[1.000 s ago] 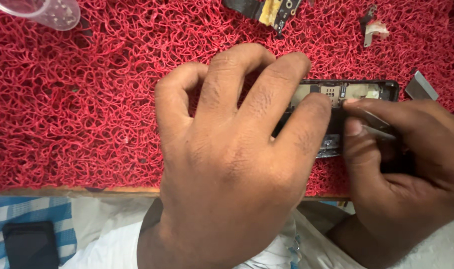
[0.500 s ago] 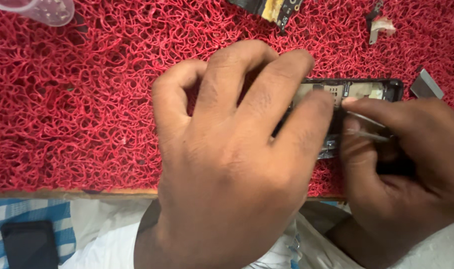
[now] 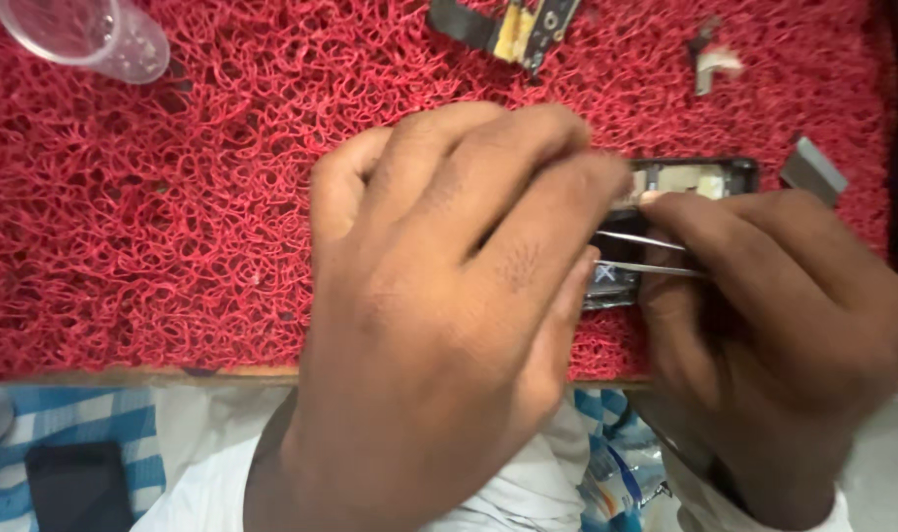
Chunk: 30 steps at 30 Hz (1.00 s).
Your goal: The person is repairing a smartphone by manipulating internal components. They use tweezers to handle a flexible ribbon cable and connect it to the motherboard inside the phone's chassis. The person also uses a small metal tool to adjust parts within the device.
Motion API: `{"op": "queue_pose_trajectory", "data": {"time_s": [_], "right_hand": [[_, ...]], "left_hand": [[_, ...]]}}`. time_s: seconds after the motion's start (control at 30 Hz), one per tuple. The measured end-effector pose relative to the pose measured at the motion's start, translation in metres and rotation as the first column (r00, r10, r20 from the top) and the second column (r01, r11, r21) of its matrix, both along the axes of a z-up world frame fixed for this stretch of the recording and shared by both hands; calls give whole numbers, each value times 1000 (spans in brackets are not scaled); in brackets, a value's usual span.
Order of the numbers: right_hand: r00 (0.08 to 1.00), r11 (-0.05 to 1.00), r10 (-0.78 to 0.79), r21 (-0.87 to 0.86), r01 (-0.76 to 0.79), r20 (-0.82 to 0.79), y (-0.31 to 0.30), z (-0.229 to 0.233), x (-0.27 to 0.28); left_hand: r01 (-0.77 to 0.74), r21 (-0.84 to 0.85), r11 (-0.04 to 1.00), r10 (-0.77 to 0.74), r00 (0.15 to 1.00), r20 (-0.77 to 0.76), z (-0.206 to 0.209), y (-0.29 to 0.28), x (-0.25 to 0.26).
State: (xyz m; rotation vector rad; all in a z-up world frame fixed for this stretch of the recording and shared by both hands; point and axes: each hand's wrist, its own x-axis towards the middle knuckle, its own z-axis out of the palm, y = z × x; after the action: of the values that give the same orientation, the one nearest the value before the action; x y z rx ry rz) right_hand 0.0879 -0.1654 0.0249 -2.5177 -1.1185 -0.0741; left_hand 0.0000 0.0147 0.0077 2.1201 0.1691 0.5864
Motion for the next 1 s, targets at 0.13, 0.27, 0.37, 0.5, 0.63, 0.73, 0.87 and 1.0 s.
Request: {"op": "queue_pose_trajectory", "data": {"time_s": [0.13, 0.27, 0.37, 0.5, 0.63, 0.73, 0.87, 1.0], "right_hand": [[984, 984, -146, 90, 156, -103, 4, -1, -3], [949, 930, -174, 272, 245, -261, -2, -9, -9], [937, 894, -156, 358, 269, -314, -3, -12, -8], [962, 940, -130, 278, 196, -241, -2, -8, 0], [976, 963, -103, 228, 146, -191, 2, -6, 2], [981, 969, -126, 192, 154, -149, 4, -7, 0], [984, 972, -132, 179, 153, -123, 6, -7, -4], [985, 975, -130, 168, 148, -118, 5, -8, -3]], "left_hand": [[-11, 37, 999, 10, 999, 35, -3, -1, -1], [-10, 53, 999, 8, 999, 37, -6, 0, -4], [-14, 55, 998, 11, 999, 49, -4, 0, -1], [-15, 54, 998, 12, 998, 53, -4, 1, -1], [-17, 39, 999, 16, 999, 35, -6, 0, -3], [-13, 2, 1000, 13, 1000, 24, -5, 2, -4], [-11, -24, 1000, 12, 1000, 13, -3, 4, -6], [-2, 5, 1000, 2, 1000, 2, -3, 4, -4]]}}
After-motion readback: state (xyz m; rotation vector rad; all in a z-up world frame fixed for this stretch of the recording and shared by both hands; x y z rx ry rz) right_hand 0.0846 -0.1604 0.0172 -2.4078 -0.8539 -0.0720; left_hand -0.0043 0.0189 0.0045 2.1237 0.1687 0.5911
